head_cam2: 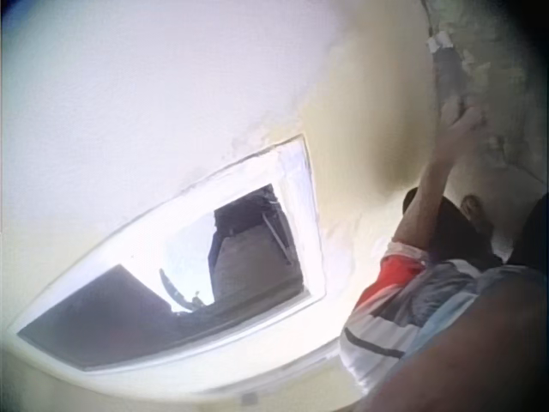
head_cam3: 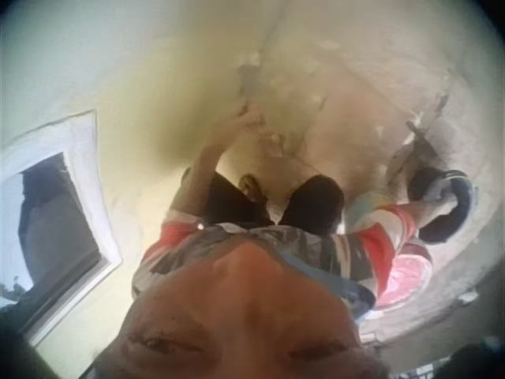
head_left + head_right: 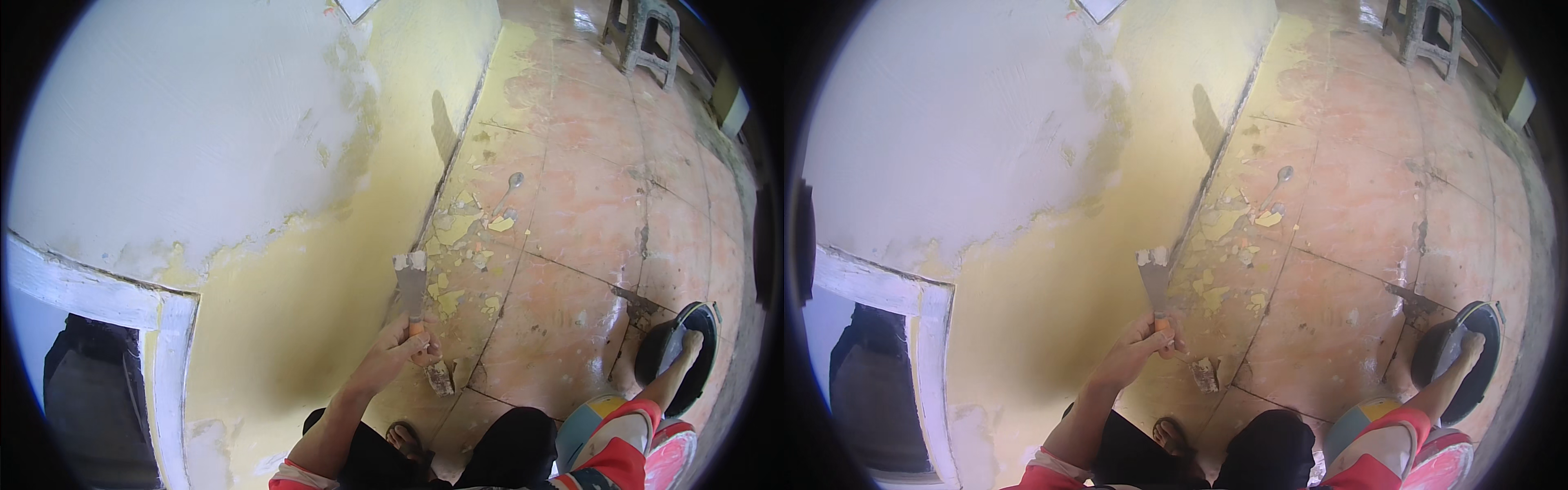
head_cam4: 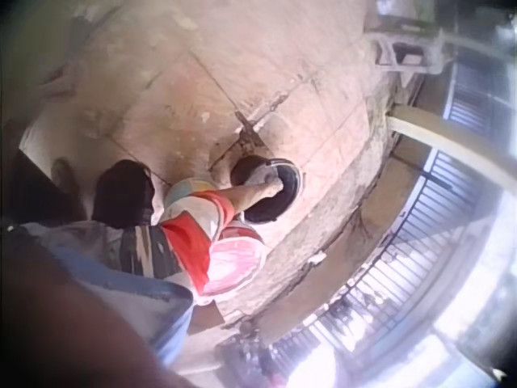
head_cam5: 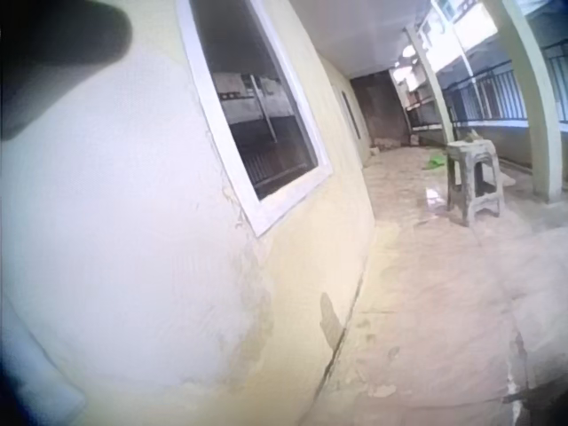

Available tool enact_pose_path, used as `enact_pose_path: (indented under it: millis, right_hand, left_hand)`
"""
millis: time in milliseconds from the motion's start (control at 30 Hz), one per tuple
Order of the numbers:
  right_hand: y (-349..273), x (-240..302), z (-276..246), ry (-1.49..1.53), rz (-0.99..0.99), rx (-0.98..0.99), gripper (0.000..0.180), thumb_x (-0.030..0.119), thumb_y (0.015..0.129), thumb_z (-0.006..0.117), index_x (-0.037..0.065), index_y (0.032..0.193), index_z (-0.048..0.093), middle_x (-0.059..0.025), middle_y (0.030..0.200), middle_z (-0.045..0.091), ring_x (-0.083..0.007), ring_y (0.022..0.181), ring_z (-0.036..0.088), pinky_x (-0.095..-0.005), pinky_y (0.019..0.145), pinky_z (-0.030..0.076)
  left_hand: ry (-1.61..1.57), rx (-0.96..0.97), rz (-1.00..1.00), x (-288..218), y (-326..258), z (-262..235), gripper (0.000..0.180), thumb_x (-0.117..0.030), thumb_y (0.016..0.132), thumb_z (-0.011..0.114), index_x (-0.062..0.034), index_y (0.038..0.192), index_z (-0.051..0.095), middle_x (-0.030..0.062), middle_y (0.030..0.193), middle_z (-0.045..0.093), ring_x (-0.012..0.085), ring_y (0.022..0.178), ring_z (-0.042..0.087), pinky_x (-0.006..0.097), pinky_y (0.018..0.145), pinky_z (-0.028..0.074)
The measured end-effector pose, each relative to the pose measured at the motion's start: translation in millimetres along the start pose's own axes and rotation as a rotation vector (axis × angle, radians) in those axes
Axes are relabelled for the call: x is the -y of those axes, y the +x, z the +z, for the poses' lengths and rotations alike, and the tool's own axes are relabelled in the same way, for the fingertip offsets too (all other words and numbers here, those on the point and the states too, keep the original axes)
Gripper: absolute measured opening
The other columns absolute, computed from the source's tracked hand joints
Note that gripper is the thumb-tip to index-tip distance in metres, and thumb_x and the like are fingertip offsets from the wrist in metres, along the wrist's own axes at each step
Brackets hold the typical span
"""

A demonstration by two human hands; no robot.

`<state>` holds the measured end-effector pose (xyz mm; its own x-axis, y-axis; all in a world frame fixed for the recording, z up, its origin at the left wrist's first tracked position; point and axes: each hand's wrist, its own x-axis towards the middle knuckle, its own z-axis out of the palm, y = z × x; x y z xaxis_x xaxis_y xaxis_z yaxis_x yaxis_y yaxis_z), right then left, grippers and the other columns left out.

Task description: The person applies plaster to a yellow wall using a metal trowel and a red plastic spreader. They smooth the plaster around a window frame and along the wall-floor junction, occasionally dipping the spreader into a bucket of water.

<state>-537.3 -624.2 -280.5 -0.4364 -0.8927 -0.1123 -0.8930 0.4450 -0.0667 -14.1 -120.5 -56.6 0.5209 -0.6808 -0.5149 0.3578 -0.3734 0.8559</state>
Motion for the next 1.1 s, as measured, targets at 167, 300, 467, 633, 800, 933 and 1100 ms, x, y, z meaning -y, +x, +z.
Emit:
enact_pose_path:
  millis: [167,300,467,633,800,933,1100]
  right_hand:
    - [-27,23,-14,0.042,-0.047,-0.052,0.051,0.035,0.091,0.061,0.009,0.135,0.058,-0.0224,0.139,0.06,-0.0403,0.13,0.058,-0.0566,0.105,0.047]
    - [-62,51,-37,0.082,-0.103,-0.092,0.048,0.034,0.092,0.059,0.008,0.133,0.061,-0.0228,0.136,0.063,-0.0399,0.128,0.06,-0.0548,0.104,0.048]
    - [-74,54,-71,0.161,-0.184,-0.153,0.045,0.032,0.092,0.058,0.006,0.129,0.064,-0.0234,0.132,0.066,-0.0395,0.125,0.063,-0.0525,0.103,0.05]
    - [-170,100,-96,0.143,-0.086,-0.264,0.033,0.025,0.097,0.054,0.009,0.122,0.069,-0.0198,0.124,0.071,-0.0385,0.116,0.068,-0.0538,0.1,0.051]
    - [-155,105,-113,0.173,-0.145,-0.441,0.035,0.03,0.097,0.051,0.015,0.124,0.068,-0.0192,0.12,0.072,-0.0364,0.11,0.07,-0.0575,0.09,0.051]
    - [-74,116,-185,0.412,-0.326,-0.676,0.043,0.033,0.09,0.057,0.008,0.124,0.067,-0.021,0.113,0.073,-0.0408,0.097,0.071,-0.0504,0.083,0.055]
    - [-270,250,-178,1.673,-0.598,0.675,0.023,0.008,0.093,0.065,0.007,0.115,0.061,-0.0077,0.105,0.068,-0.0205,0.092,0.068,-0.0365,0.074,0.057]
  left_hand:
    - [-0.013,0.036,0.089,-3,-8,10,0.036,-0.019,0.105,0.054,-0.0001,0.135,0.053,0.0045,0.1,0.067,0.0164,0.094,0.066,0.029,0.082,0.047]
    - [-0.163,0.094,0.147,-7,-23,18,0.029,-0.011,0.105,0.053,0.0019,0.13,0.052,0.0069,0.098,0.064,0.015,0.09,0.065,0.031,0.085,0.054]
    - [-0.25,0.113,0.167,-1,-15,26,0.029,-0.013,0.104,0.055,0.0007,0.13,0.054,0.007,0.098,0.066,0.0173,0.091,0.066,0.033,0.083,0.054]
    - [-0.305,0.077,0.259,-2,-34,6,0.022,-0.011,0.103,0.056,-0.0002,0.122,0.055,0.0079,0.097,0.066,0.0184,0.089,0.067,0.035,0.086,0.057]
    - [-0.384,0.13,0.306,-4,-27,21,0.017,-0.007,0.098,0.058,-0.0018,0.114,0.059,0.0071,0.094,0.065,0.0169,0.085,0.066,0.032,0.078,0.055]
    - [-0.452,0.125,0.297,-5,-18,62,0.016,-0.003,0.092,0.06,-0.004,0.108,0.061,0.0031,0.083,0.06,0.0117,0.069,0.059,0.026,0.057,0.044]
    - [-0.477,-0.1,0.391,-13,-4,36,0.021,-0.006,0.092,0.068,-0.0018,0.112,0.065,-0.0017,0.072,0.055,0.0058,0.052,0.047,0.024,0.045,0.036]
